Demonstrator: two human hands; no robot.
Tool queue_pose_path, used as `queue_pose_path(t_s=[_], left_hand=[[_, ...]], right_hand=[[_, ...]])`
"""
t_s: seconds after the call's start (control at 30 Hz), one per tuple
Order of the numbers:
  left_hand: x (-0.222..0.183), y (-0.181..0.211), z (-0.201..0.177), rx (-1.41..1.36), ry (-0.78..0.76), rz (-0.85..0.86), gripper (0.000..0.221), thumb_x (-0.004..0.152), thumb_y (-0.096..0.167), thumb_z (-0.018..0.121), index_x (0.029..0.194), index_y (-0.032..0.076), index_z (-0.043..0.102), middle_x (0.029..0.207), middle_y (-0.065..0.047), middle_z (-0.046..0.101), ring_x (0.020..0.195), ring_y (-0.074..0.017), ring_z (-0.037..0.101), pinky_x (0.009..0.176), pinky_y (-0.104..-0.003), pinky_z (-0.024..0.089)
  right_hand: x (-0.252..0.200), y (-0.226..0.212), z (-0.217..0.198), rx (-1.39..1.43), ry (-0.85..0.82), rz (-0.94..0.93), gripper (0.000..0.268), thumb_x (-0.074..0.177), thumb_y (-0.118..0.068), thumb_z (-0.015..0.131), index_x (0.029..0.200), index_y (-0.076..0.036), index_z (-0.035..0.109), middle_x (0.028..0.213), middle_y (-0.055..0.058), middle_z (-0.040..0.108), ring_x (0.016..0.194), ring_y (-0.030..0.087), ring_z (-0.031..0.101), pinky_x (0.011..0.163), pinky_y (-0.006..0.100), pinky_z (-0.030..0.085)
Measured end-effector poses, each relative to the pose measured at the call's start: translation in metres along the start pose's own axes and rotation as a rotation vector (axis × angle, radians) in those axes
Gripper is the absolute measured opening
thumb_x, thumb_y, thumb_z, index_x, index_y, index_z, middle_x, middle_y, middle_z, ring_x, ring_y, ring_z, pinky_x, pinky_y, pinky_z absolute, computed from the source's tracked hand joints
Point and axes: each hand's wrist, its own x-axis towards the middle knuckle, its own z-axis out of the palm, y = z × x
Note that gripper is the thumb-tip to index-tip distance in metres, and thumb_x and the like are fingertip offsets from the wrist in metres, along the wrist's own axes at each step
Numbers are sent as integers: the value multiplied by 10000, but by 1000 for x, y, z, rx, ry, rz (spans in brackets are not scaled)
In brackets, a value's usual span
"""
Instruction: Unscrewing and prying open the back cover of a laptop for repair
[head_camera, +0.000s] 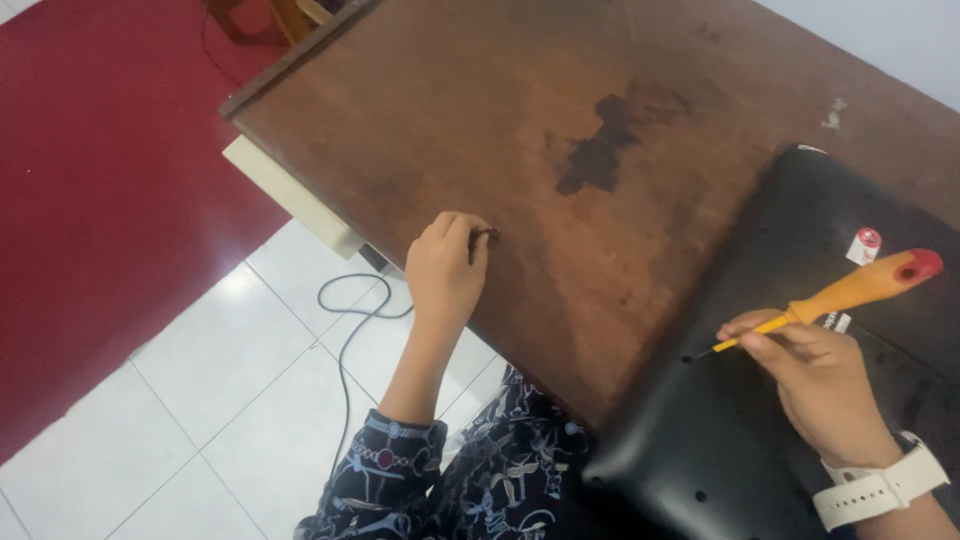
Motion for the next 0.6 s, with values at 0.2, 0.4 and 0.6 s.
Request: queue_pose_path(t_s=[0.2,0.4,0.6], left_hand=[[3,-3,7,23,21,-75,91,908,162,642,972,179,704,1039,41,696,897,-222,673,725,-421,511],[1,-2,8,33,28,-48,105,920,156,629,989,185,702,1056,25,687,903,-238,671,736,-427,493],[1,2,3,13,28,-29,120,937,112,616,1003,152,709,1057,-1,706,847,-262,670,690,-415,484]], right_hand=[[1,10,-3,106,-11,-40,122,968,10,621,997,89,709,1072,185,722,1079,252,674,1067,327,519],[1,17,-7,89,-2,-36,121,985,22,606,992,94,703,1097,194,722,1105,255,673,1104,332,511],[1,16,-8,58,-16,-32,141,988,31,586,1009,103,705,1105,196,722,1122,258,665,1117,336,489]])
